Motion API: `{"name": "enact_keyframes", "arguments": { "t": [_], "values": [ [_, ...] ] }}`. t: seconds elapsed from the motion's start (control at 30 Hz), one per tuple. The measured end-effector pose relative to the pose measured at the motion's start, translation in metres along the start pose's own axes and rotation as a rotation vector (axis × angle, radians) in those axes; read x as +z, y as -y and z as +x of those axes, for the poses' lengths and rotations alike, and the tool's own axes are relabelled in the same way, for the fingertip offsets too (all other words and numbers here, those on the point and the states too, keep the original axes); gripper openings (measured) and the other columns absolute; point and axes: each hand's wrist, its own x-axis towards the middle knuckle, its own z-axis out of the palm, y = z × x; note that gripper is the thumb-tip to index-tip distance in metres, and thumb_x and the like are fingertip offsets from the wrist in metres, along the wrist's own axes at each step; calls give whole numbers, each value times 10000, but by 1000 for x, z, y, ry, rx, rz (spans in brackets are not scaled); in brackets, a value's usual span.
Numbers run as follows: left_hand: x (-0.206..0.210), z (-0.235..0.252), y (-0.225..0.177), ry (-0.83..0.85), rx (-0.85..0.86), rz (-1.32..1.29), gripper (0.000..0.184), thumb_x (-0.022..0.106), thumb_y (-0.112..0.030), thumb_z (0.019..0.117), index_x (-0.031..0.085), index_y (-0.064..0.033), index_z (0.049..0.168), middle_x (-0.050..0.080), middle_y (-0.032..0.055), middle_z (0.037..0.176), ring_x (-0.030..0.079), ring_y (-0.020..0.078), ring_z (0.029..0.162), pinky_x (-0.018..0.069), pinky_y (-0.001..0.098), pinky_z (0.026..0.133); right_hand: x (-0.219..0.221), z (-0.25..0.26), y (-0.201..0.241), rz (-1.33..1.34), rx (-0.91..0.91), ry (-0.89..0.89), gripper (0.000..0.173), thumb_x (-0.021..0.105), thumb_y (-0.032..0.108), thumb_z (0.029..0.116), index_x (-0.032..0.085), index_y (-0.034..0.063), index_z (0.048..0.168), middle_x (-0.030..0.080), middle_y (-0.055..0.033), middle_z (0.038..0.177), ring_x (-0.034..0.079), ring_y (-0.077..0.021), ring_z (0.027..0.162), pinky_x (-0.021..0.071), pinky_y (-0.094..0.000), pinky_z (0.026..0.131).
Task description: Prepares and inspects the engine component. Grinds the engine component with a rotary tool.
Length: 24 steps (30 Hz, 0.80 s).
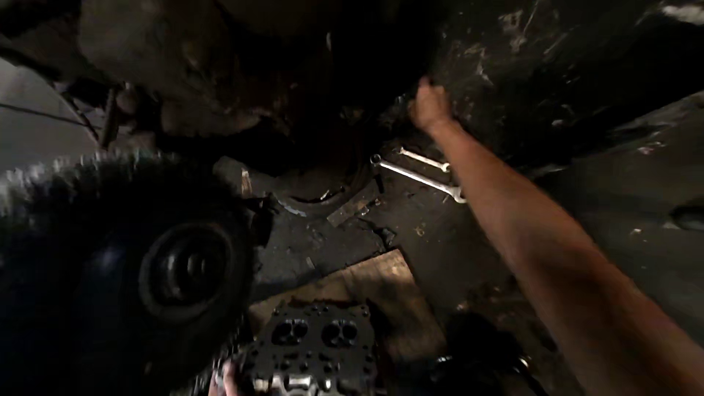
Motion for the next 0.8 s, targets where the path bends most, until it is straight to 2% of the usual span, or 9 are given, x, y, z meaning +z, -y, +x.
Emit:
{"name": "enact_keyframes", "arguments": {
  "t": [0.13,0.2,0.27,0.3,0.43,0.5,0.6,0.67,0.8],
  "values": [
    [5,2,15,-45,75,46,419,444,-284,1087,621,82,1192,675,67,949,645,21,826,568,253,796,-41,-44,-34,162,-4,43,351,574,223,1014,668,-67,1188,660,-324,1179,642,-501,1108,478,-710,946],
    [-1,-5,12,-48,51,55,414,436,-264,1098,634,85,1198,696,98,994,667,56,882,575,290,854,-41,-103,-49,312,38,155,352,577,269,1019,672,-16,1202,677,-250,1146,678,-371,1021,535,-612,908],
    [-3,-3,18,-53,42,67,397,429,-271,1094,652,53,1152,696,74,953,673,62,845,584,297,821,-31,-167,-50,494,84,275,327,554,252,1043,644,-10,1215,645,-162,1090,632,-206,891,552,-440,827],
    [-3,-2,22,-48,42,73,391,427,-281,1089,657,34,1122,689,57,924,670,59,819,583,294,794,-25,-198,-52,573,114,336,316,553,228,1052,632,-24,1224,639,-151,1092,629,-180,875,562,-410,820],
    [-9,-8,29,-55,54,91,396,419,-295,1085,660,19,1095,673,51,895,659,69,807,567,301,787,34,-286,-53,730,146,564,261,539,144,1062,637,-64,1185,673,-157,1039,667,-178,848,587,-390,818],
    [-11,-12,33,-51,63,80,400,407,-289,1091,653,27,1103,668,58,899,657,68,812,565,297,792,67,-316,-46,701,93,667,282,521,155,1080,645,-51,1228,684,-190,1121,689,-231,952,579,-430,898],
    [-11,-13,38,-42,77,44,394,403,-279,1092,647,30,1105,671,53,889,661,58,805,570,283,784,108,-346,-32,479,-175,697,281,503,169,1085,701,30,1229,718,-176,1127,705,-285,1009,555,-511,952],
    [-11,-9,38,-46,79,38,402,407,-285,1092,650,35,1112,672,62,901,659,66,817,565,296,798,118,-352,-15,255,-331,752,305,482,197,1094,688,70,1281,697,-162,1237,665,-319,1159,501,-545,1037],
    [-11,-14,33,-32,47,22,379,435,-258,1090,644,55,1131,666,76,926,648,57,831,554,278,810,119,-346,13,-107,-545,822,323,524,151,1066,649,30,1337,622,-204,1351,555,-379,1319,435,-532,1125]
  ]
}}
